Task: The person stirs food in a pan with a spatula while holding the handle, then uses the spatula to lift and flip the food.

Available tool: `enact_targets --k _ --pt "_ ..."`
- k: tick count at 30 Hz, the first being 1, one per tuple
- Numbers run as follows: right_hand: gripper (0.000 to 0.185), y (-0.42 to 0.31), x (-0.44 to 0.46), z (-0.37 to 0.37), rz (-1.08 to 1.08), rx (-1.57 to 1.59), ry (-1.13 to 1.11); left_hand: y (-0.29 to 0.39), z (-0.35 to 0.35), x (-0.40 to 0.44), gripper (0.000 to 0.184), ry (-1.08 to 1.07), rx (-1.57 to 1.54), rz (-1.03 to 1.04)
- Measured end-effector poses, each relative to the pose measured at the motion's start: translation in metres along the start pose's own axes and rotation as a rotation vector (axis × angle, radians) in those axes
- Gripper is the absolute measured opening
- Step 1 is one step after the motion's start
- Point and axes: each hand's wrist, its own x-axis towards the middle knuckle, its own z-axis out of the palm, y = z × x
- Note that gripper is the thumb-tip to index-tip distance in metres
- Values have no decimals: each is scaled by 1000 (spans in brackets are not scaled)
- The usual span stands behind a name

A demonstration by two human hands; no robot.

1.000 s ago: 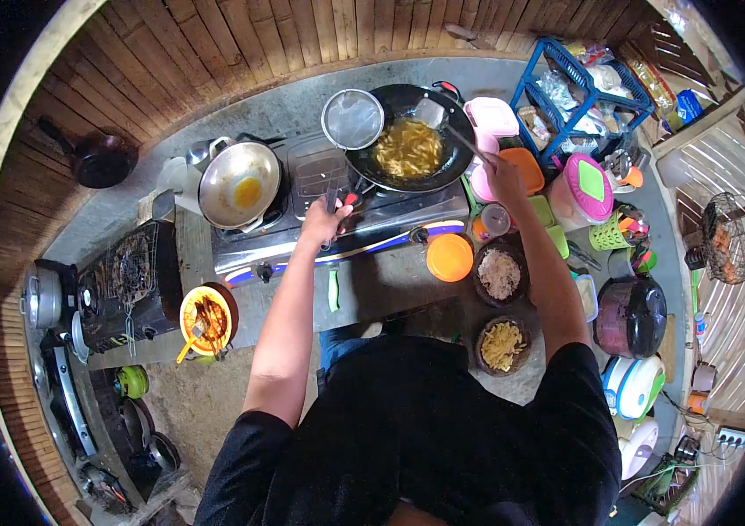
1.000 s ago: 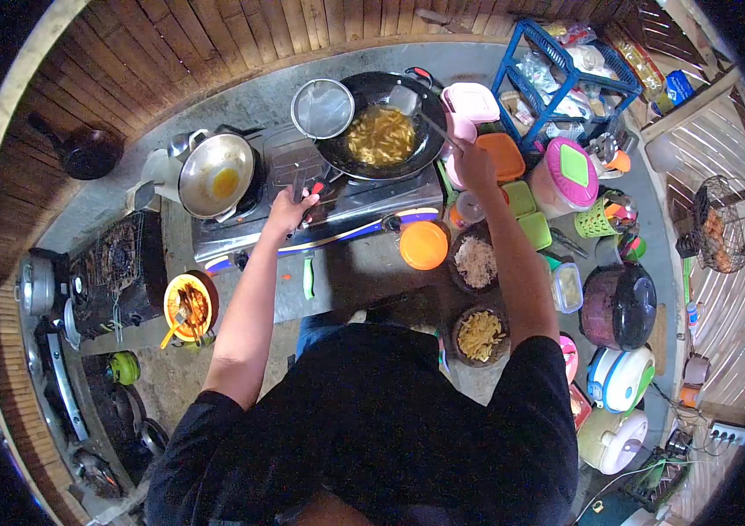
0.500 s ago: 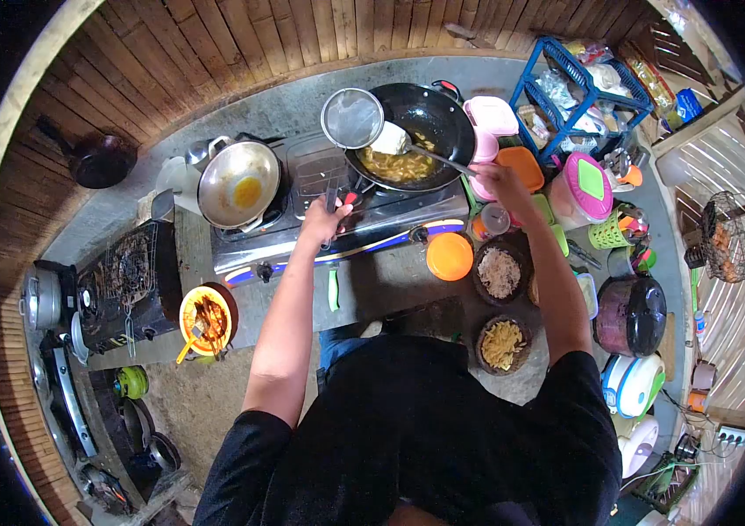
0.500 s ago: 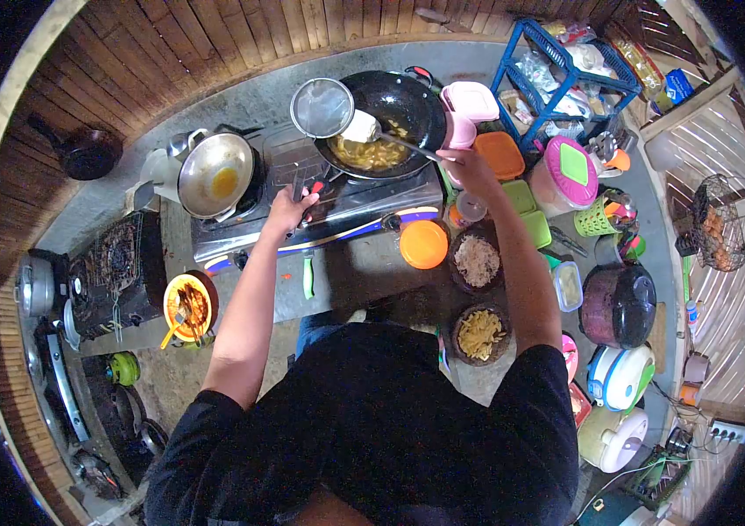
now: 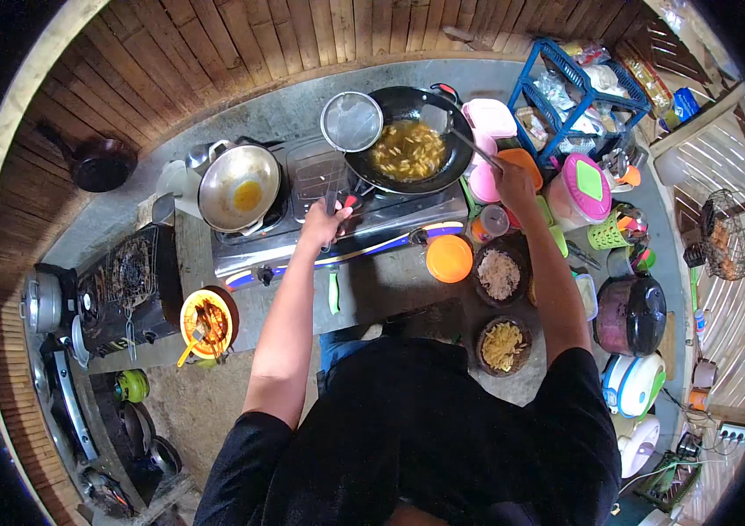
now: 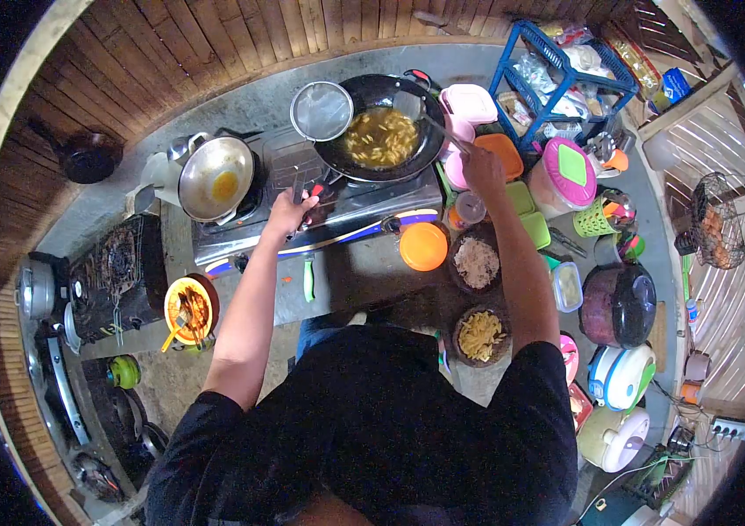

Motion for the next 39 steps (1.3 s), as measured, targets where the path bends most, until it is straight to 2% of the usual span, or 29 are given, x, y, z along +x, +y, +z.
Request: enact_targets --k 2,3,5,6,8,9,11,14,18,20,24,26,29,33,35,36,39 --pt "24 20 1 17 2 -83 -187 -7 0 6 27 -37 -13 38" --pt "24 17 1 12 2 -83 -187 -7 0 6 27 -37 -13 37" --pt "25 -1 -1 -16 66 161 -374 -5 1 3 27 -26 -36 33" --pt "25 -11 -1 -28 68 161 -373 -6 1 5 27 -27 -35 33" --pt "28 -26 -2 -42 216 396 -597 -11 0 7 27 -46 -42 36" --pt "28 -22 -6 -39 216 396 -597 -11 -1 7 27 -46 -41 36" --pt "28 -13 -13 -30 3 449 -530 -11 -1 7 27 -44 -38 60" --pt "29 -20 -20 -31 82 559 -480 -2 -2 0 27 -27 -35 29" --pt "26 -36 -19 -46 85 574 -412 1 -3 -1 28 -23 -30 19" --pt "25 -38 -17 -49 69 392 -358 7 -3 -5 28 -12 22 2" --pt "26 -42 -13 -45 12 301 -244 -2 -2 2 28 -31 -10 -21" --pt "27 -39 -9 -33 30 120 -175 0 -2 0 27 -24 -50 2" --pt "27 -30 -6 -8 36 116 -46 -6 0 4 27 -5 -38 30" --pt "28 -32 -3 22 88 38 -62 21 -5 -14 28 -26 12 9" --pt "28 -33 -2 38 -62 243 -15 15 -4 -11 27 -17 0 14" --pt "28 -31 -2 46 -62 247 -12 14 -4 -11 27 -12 -14 13" --pt "30 -33 3 62 34 566 -297 14 -3 -10 26 -3 12 2"
